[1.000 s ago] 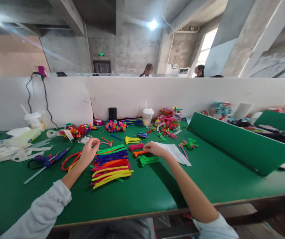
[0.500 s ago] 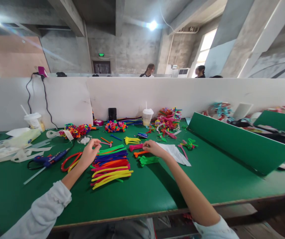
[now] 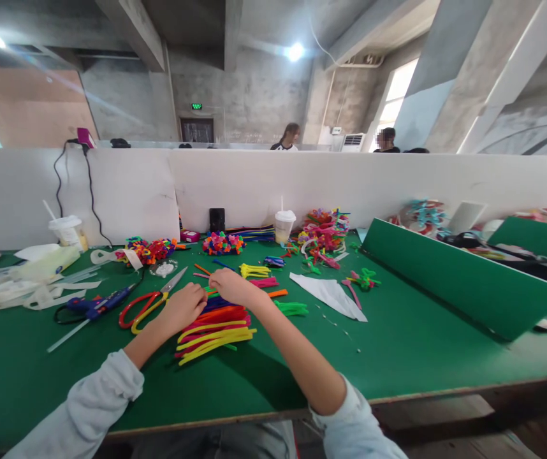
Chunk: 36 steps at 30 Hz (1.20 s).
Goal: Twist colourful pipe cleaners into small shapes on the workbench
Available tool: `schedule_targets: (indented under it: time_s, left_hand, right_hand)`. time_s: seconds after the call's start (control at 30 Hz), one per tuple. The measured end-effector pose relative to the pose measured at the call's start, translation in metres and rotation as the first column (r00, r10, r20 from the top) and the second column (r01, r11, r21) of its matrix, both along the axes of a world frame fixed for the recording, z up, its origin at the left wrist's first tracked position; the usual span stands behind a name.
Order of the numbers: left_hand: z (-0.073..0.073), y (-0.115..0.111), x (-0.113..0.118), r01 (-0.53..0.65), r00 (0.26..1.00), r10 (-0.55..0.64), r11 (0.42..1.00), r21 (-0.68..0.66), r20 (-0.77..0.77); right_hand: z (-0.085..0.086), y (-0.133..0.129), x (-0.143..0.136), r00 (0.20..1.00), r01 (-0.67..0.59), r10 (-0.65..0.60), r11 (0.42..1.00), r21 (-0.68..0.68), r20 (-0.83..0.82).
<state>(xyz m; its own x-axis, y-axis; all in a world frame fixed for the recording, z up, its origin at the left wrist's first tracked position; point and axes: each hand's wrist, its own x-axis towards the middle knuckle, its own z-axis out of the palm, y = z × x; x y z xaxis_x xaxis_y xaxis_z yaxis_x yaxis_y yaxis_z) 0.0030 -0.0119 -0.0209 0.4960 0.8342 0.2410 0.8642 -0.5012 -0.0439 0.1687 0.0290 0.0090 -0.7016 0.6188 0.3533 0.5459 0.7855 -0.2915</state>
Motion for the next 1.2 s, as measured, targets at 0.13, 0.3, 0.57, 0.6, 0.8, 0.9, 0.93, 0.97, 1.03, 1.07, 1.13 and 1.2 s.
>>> schedule_targets:
  time_s: [0.13,0.3,0.57,0.6,0.8,0.9,0.93,0.97,1.03,1.07,1.13,1.2]
  left_hand:
    - [0.003,0.001,-0.008,0.018,1.000,-0.018,1.000,-0.023,0.012]
    - [0.007,-0.001,-0.011,0.099,0.995,-0.099,0.995,0.001,0.021]
    - [0.007,-0.001,-0.013,0.136,0.990,-0.135,0.990,0.027,-0.027]
    - [0.008,-0.002,-0.013,0.138,0.990,-0.137,0.990,0.031,-0.040]
    - [0.007,0.003,-0.015,0.117,0.993,-0.115,0.990,0.074,-0.037]
    - [0.008,0.007,-0.017,0.067,0.994,-0.076,0.991,0.119,0.073]
    - [0.008,0.008,-0.018,0.053,0.991,-0.068,0.991,0.125,0.113]
    - [0.009,0.008,-0.019,0.043,0.987,-0.062,0.991,0.127,0.149]
    - [0.011,0.007,-0.020,0.021,0.979,-0.046,0.991,0.129,0.198]
    - [0.012,0.006,-0.020,0.007,0.977,-0.034,0.992,0.129,0.209]
    - [0.015,0.004,-0.020,-0.026,0.975,-0.002,0.992,0.124,0.223]
    - [0.017,0.003,-0.019,-0.065,0.964,0.035,0.992,0.107,0.262]
  right_hand:
    - [-0.024,0.015,-0.007,0.996,0.092,-0.092,0.996,0.015,-0.002]
    - [-0.032,0.013,0.000,0.997,0.004,-0.007,0.999,-0.036,-0.081]
    - [-0.032,-0.009,-0.012,0.998,-0.052,0.054,0.994,0.096,-0.018]
    - [-0.032,-0.010,-0.013,0.998,-0.061,0.062,0.994,0.094,-0.001]
    - [-0.034,-0.010,-0.012,0.997,-0.074,0.070,0.990,0.122,0.033]
    - [-0.032,-0.007,-0.012,0.997,-0.052,0.059,0.985,0.167,-0.040]
    - [-0.032,-0.007,-0.013,0.996,-0.035,0.050,0.985,0.169,-0.080]
    - [-0.031,-0.007,-0.013,0.991,-0.019,0.040,0.987,0.162,-0.125]
    - [-0.030,-0.007,-0.014,0.975,0.007,0.019,0.993,0.117,-0.221]
    - [-0.029,-0.007,-0.015,0.963,0.018,0.005,0.996,0.084,-0.270]
    - [-0.029,-0.007,-0.017,0.931,0.033,-0.033,0.999,-0.005,-0.364]
    - [-0.029,-0.007,-0.018,0.894,0.037,-0.084,0.993,-0.116,-0.440]
